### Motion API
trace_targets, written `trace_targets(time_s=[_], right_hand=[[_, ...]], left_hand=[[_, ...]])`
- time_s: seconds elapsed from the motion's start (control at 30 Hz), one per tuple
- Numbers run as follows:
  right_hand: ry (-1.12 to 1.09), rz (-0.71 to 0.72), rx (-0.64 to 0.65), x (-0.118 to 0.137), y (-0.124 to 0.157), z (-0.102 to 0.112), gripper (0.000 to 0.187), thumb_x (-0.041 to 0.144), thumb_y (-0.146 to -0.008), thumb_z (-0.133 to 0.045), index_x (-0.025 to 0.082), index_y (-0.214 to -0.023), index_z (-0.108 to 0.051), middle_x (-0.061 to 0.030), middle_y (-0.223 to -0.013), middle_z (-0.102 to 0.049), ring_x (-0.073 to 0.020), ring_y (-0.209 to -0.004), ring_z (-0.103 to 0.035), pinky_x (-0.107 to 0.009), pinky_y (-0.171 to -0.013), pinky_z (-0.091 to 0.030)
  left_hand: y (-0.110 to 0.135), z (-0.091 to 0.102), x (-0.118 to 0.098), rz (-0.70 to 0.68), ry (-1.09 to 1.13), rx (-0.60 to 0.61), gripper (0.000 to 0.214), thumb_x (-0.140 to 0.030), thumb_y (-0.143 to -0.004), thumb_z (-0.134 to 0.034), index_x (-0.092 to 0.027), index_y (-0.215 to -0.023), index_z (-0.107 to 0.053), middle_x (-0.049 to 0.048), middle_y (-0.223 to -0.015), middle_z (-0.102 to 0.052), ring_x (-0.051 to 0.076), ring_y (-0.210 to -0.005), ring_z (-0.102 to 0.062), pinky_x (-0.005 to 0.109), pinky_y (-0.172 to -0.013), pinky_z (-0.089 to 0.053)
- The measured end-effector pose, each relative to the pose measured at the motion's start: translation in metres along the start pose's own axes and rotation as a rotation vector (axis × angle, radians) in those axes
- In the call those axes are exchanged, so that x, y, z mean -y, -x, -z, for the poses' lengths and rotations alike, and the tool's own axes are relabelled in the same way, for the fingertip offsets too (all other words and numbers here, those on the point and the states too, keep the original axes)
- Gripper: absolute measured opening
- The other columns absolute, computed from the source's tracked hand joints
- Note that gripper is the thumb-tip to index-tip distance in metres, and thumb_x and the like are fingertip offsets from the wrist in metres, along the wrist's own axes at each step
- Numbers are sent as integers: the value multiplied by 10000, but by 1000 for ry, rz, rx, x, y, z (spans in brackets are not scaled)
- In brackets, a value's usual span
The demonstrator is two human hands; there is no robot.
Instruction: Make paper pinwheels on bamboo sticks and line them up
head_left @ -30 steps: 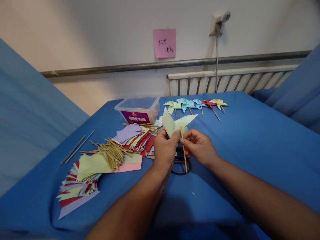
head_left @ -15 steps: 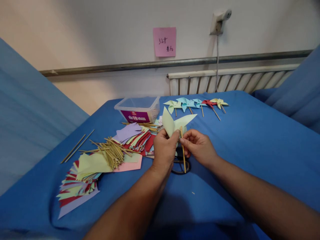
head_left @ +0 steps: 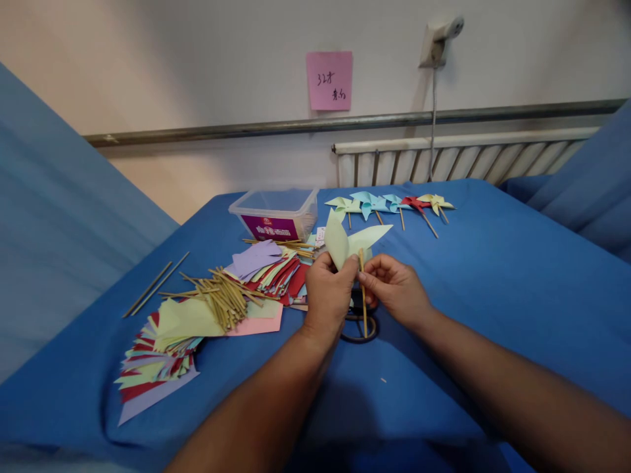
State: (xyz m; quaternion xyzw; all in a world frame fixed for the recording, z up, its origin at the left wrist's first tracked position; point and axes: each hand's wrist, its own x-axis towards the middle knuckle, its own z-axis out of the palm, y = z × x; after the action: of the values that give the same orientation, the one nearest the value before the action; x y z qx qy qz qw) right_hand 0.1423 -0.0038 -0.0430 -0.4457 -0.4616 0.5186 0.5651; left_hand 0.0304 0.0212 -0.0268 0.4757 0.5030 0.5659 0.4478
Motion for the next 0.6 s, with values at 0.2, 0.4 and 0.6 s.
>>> trace_targets(time_s=[0.2,0.4,0.6], right_hand=[[12,0,-5,-2,0,0,364,461,-663,-787,208,-723,-533,73,-501,-541,-89,-403,-508,-197,-378,-417],[41,2,-6,0,0,-1,354,463,-674,-774,211,-705,-527,70,-473,-534,-93,-394,-497,-200,-375,-410],[58,-1,-3,1,0,-1,336,444,-681,-766,216,-692,-518,74,-463,-521,-98,-389,-498,-207,-374,-406]], left_hand=[[0,0,0,-2,-9,1,244,-345,-652,-737,-141,-780,-694,30,-719,-683,150,-625,-582,244,-564,-432],[-2,1,3,-15,-35,2,226,-346,-651,-735,-148,-748,-687,18,-695,-672,145,-613,-571,238,-558,-418],[0,2,-1,-70,-128,2,189,-331,-680,-717,-155,-744,-691,4,-659,-648,145,-601,-550,241,-553,-397]])
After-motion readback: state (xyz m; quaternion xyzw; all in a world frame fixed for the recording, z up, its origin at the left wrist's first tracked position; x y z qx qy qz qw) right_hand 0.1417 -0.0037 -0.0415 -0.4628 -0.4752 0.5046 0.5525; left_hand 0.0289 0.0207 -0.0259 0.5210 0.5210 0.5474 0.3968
